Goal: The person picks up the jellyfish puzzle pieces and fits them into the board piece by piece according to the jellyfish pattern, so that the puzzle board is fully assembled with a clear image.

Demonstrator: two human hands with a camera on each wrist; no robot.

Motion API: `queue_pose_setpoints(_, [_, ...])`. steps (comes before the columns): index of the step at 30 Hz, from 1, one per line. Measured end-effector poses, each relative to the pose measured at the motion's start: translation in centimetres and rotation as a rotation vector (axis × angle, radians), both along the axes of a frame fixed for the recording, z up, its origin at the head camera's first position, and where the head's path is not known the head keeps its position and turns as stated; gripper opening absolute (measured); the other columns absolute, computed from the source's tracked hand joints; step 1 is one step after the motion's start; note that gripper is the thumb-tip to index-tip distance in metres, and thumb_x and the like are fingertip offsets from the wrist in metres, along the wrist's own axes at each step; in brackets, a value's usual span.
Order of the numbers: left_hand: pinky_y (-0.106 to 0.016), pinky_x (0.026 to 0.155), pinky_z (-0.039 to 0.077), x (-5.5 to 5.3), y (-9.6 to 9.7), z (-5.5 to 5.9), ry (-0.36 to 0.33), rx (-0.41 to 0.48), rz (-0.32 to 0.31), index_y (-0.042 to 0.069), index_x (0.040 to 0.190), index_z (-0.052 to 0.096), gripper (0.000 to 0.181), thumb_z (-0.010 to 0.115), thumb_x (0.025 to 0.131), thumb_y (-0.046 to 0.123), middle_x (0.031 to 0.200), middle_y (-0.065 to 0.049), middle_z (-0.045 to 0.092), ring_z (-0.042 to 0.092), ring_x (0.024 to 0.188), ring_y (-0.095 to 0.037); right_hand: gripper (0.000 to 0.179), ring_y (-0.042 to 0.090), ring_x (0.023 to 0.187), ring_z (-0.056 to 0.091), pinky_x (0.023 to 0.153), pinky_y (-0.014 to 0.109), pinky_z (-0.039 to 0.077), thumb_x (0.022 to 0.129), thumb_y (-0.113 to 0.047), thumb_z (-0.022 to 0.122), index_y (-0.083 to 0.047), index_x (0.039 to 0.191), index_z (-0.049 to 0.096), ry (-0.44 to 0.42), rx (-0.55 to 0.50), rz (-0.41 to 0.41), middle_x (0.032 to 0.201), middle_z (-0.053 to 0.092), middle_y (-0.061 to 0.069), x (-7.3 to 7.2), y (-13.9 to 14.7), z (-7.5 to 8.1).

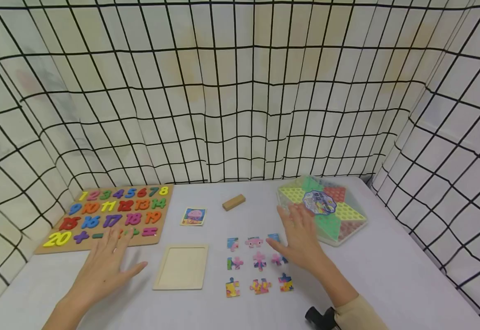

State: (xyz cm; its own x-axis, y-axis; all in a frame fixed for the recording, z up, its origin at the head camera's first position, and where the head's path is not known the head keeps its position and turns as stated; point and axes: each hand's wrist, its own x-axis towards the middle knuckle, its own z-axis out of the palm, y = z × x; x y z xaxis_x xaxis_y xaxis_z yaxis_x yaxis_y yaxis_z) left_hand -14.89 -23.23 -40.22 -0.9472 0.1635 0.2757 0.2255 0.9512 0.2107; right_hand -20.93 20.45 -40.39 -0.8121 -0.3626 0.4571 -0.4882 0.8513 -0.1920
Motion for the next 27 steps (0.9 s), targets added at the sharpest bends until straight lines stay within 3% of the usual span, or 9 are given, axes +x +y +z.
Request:
queue_pose_setpoints(4, [-0.059,0.103,-0.003,-0.1,0.2,0.1,-0.044,0.014,0.007,0.004,0.146,0.016,0.090,0.061,0.082,0.048,0.143,-0.035,0.013,0.000,0.133,-0.048,0.075,0.043,0.130,0.017,0.095,0.066,0.017,0.080,-0.043,0.064,-0.005,0.138,0.035,0.016,-0.025,0.030,0.139,0.030,0.023,-0.3,-1.0,0.0])
queue_pose_setpoints(9, [-0.062,0.101,0.009,-0.3,0.5,0.0,-0.089,0.023,0.018,-0.007,0.139,0.029,0.085,0.063,0.081,0.046,0.142,-0.034,0.019,0.013,0.130,-0.050,0.071,0.044,0.127,0.022,0.094,0.066,0.018,0.080,-0.037,0.066,-0.004,0.137,0.037,-0.003,-0.067,0.062,0.135,0.035,0.024,-0.4,-2.3,-0.1])
queue_pose_setpoints(17, [-0.063,0.094,0.026,-0.8,1.1,-1.2,-0.122,0.036,0.045,-0.005,0.137,0.034,0.082,0.066,0.079,0.044,0.140,-0.030,0.028,0.028,0.124,-0.051,0.060,0.035,0.116,0.037,0.090,0.058,0.029,0.083,-0.032,0.064,-0.002,0.131,0.045,0.003,-0.116,0.094,0.124,0.047,0.018,-0.7,-4.2,-0.4])
queue_pose_setpoints(22, [-0.061,0.096,0.026,-1.1,1.5,-2.4,-0.138,0.061,-0.019,-0.001,0.133,0.042,0.073,0.066,0.080,0.043,0.136,-0.026,0.039,0.033,0.124,-0.045,0.056,0.035,0.113,0.041,0.092,0.055,0.030,0.082,-0.028,0.066,0.001,0.127,0.049,0.011,-0.136,0.118,0.121,0.051,0.018,-1.0,-5.0,-0.3])
queue_pose_setpoints(27, [-0.061,0.098,0.021,-0.9,1.9,-3.6,-0.158,0.068,-0.104,0.002,0.130,0.047,0.068,0.065,0.081,0.044,0.130,-0.020,0.048,0.032,0.125,-0.044,0.054,0.033,0.114,0.041,0.092,0.053,0.032,0.084,-0.028,0.065,0.000,0.128,0.050,-0.060,-0.152,0.118,0.121,0.053,0.016,-1.2,-5.8,-0.5])
